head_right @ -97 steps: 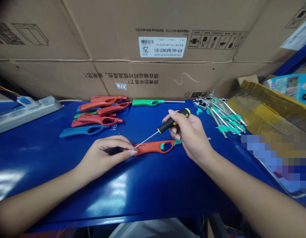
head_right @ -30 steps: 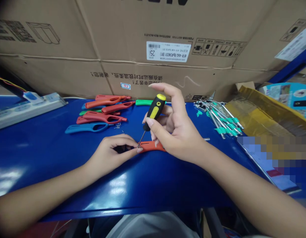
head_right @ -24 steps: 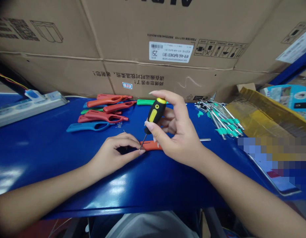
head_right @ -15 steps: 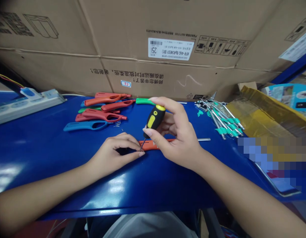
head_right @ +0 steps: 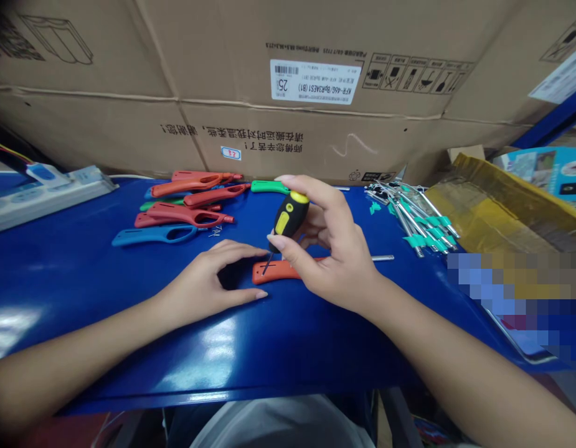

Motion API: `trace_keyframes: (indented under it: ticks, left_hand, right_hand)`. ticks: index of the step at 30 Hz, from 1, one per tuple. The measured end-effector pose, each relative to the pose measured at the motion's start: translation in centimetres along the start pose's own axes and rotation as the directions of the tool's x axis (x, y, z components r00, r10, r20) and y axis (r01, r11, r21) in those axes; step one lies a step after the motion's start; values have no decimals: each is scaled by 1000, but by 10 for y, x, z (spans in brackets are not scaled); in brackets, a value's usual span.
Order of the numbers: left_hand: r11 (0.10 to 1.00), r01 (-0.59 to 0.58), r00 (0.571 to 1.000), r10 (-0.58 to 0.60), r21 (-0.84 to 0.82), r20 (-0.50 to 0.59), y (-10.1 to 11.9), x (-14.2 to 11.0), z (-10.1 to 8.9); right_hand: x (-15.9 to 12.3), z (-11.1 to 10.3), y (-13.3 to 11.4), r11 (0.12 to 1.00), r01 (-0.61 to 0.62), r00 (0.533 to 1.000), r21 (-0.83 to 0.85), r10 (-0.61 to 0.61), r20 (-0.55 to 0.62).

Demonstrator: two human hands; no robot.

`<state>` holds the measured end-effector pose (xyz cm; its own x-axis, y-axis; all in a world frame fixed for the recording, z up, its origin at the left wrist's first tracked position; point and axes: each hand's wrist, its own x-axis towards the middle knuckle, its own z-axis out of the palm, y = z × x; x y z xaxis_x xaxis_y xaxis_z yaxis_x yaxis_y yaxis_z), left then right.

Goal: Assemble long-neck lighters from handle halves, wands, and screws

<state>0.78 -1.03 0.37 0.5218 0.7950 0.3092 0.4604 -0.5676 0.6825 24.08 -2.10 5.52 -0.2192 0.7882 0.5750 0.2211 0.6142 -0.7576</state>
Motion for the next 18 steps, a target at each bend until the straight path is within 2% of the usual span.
trace_keyframes:
  ticks: [3, 11, 15, 18]
  left_hand:
    - [998, -35, 999, 33, 46, 41, -2, 0, 1]
    - [995, -102, 990, 101, 6, 93, 1, -3, 6]
    - [994, -105, 988, 105, -7, 116, 1, -3, 6]
    - [993, -115, 987, 116, -14, 116, 2, -2, 5]
  right_hand:
    - [0, 1, 3, 1000, 12, 1000, -10, -13, -4]
    - [-3, 5, -1, 1000, 29, 999, 0, -29, -32]
    - [-3, 3, 2, 997, 78, 996, 16, -78, 38]
    - [-3, 3, 4, 998, 65, 996, 22, -67, 61]
